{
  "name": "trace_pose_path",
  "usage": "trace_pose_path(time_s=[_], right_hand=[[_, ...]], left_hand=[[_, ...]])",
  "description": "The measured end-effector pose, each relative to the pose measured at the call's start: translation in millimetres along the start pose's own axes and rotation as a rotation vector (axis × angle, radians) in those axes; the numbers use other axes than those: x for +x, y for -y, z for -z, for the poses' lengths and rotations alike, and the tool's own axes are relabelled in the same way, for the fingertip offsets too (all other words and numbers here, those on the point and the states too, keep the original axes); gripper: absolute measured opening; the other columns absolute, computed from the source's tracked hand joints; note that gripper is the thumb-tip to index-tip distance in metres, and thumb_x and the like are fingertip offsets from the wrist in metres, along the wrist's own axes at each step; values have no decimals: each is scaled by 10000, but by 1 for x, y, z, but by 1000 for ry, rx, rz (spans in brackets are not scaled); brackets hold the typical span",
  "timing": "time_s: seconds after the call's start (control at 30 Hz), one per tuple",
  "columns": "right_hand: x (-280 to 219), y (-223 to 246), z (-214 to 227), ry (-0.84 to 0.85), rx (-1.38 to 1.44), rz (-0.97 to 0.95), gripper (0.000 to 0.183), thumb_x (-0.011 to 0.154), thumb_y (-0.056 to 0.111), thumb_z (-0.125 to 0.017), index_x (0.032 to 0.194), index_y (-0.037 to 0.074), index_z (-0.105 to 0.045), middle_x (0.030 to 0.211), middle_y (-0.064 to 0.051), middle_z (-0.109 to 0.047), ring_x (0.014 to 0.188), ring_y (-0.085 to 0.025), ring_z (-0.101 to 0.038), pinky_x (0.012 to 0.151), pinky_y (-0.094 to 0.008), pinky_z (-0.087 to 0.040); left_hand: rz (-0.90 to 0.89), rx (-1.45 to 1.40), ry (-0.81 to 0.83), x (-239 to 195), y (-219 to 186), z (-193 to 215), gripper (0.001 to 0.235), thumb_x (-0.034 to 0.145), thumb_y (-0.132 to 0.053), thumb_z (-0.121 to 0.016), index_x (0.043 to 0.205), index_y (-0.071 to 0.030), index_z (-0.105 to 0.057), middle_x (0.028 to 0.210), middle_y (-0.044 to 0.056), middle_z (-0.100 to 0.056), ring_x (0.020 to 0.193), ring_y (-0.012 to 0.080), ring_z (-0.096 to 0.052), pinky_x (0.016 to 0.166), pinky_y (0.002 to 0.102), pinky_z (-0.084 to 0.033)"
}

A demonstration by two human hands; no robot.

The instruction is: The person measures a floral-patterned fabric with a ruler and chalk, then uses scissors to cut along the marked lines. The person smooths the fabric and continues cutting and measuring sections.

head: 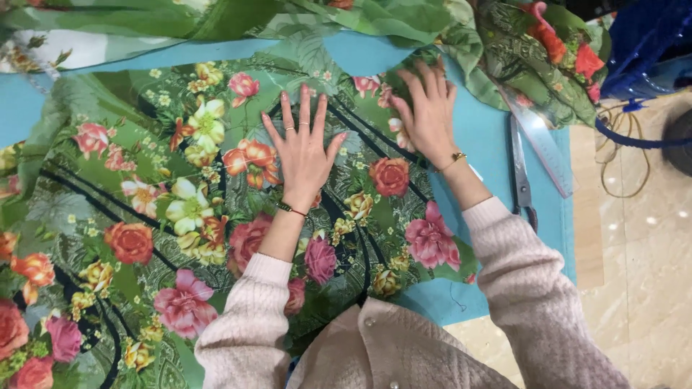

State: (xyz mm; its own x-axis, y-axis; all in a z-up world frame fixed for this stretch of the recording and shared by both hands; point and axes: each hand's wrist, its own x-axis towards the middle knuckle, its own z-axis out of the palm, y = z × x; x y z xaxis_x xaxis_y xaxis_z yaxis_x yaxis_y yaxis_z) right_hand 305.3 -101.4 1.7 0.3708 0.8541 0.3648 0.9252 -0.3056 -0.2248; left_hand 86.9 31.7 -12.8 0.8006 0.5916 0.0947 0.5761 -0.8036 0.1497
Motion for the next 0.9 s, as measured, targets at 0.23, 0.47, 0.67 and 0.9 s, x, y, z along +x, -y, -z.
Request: trace_pose_path(time_s=[0.23, 0.47, 0.67, 0.9], right_hand=[[-3, -1, -9, -4, -32, -1, 516, 1130, 496, -365, 1413, 126, -587, 1495, -171, -473, 1383, -346, -401, 990, -497, -326], [-3, 7, -4, 6, -51, -13, 478, 1143, 453, -381, 1399, 108, -590, 1465, -200, -485, 1366, -384, -399, 966, -522, -299], [34, 54, -21, 37, 64, 165, 543, 1124, 505, -312, 1342, 99, -599, 1466, -161, -534, 1370, -356, -437, 1067, -562, -345], [104, 87, -78, 187, 135, 434, 556, 1118, 515, -306, 1407, 125, -578, 1452, -192, -521, 1306, -357, -496, 1068, -566, -399]], left_hand=[[296, -2, -115, -7, 33, -10, 778, 1082, -713, -425, 1660, -204, -310, 1696, 58, -119, 1559, 316, -56, 1197, 714, 1], [312, -11, -186, -14, 87, -2, 707, 1120, -625, -429, 1633, -140, -392, 1681, 109, -139, 1545, 355, -66, 1192, 723, -5], [96, -44, -188, 2, 88, -8, 667, 1078, -587, -569, 1546, -116, -505, 1664, 145, -219, 1535, 344, -122, 1186, 719, -55], [47, -71, -90, 5, 82, 1, 676, 1092, -612, -385, 1596, -162, -399, 1685, 101, -182, 1560, 302, -144, 1222, 674, -44]])
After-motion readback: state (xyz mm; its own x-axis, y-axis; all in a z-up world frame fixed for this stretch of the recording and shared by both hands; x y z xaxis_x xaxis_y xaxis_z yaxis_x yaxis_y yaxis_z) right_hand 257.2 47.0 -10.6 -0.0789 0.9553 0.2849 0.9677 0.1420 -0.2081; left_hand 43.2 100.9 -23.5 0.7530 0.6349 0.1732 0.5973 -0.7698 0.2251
